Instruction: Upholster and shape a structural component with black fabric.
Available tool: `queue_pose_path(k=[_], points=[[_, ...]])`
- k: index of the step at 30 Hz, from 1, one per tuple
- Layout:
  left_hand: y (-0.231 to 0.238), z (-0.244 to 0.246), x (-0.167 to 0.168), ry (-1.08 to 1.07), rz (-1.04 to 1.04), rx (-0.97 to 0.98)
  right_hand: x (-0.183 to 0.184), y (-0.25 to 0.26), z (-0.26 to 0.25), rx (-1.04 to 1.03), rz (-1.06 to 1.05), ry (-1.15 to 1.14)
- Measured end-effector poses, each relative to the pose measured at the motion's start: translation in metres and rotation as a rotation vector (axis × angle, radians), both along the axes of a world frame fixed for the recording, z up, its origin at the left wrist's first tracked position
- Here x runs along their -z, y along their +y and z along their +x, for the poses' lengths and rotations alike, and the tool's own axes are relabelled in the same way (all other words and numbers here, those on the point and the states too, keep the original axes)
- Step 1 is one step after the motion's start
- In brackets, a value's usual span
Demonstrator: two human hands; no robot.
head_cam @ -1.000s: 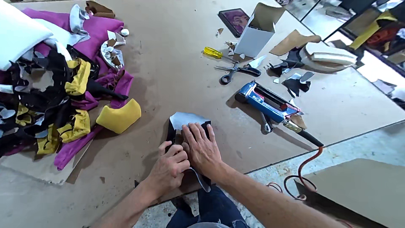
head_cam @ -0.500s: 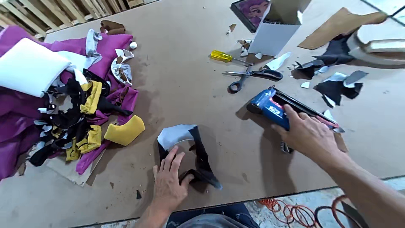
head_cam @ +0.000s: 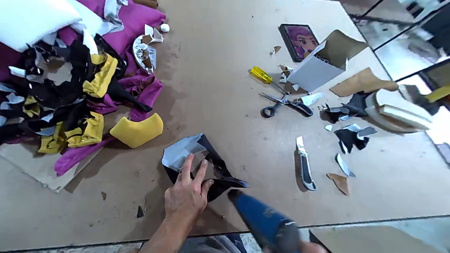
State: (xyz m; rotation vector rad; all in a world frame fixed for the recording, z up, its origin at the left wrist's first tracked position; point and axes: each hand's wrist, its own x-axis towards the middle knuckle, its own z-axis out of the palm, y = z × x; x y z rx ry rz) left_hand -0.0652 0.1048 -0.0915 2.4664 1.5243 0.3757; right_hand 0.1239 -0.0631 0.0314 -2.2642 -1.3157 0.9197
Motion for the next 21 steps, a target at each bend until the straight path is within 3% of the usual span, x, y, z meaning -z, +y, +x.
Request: queue_pose_path(k=[3,7,11,14,16,18,21], points=[[0.002,-0.001,0.000,-0.030,-0.039,0.005,0.009,0.022,-0.035,-0.073,-0.091,-0.064],[0.003,-0.001,-0.001,-0.059,-0.055,-0.016,0.008,0.030,-0.038,-0.052,-0.237,-0.133],[0.011,0.000,-0.026,-0.023,-0.263,-0.033,0.010,0.016,0.011,0.059,-0.223,-0.400],[0.031,0.006,-0.072,0.205,-0.618,-0.044,0.044,0.030,0.065,0.060,-0.119,-0.651],[0.047,0.008,-0.087,0.295,-0.671,-0.071,0.062,0.041,0.085,0.002,0.024,-0.713],[0.056,0.005,-0.086,0.318,-0.694,-0.136,0.066,0.047,0.068,-0.103,0.164,-0.581],[0.045,-0.001,-0.065,0.186,-0.889,-0.311,0.079,0.044,0.002,-0.120,0.093,-0.043]])
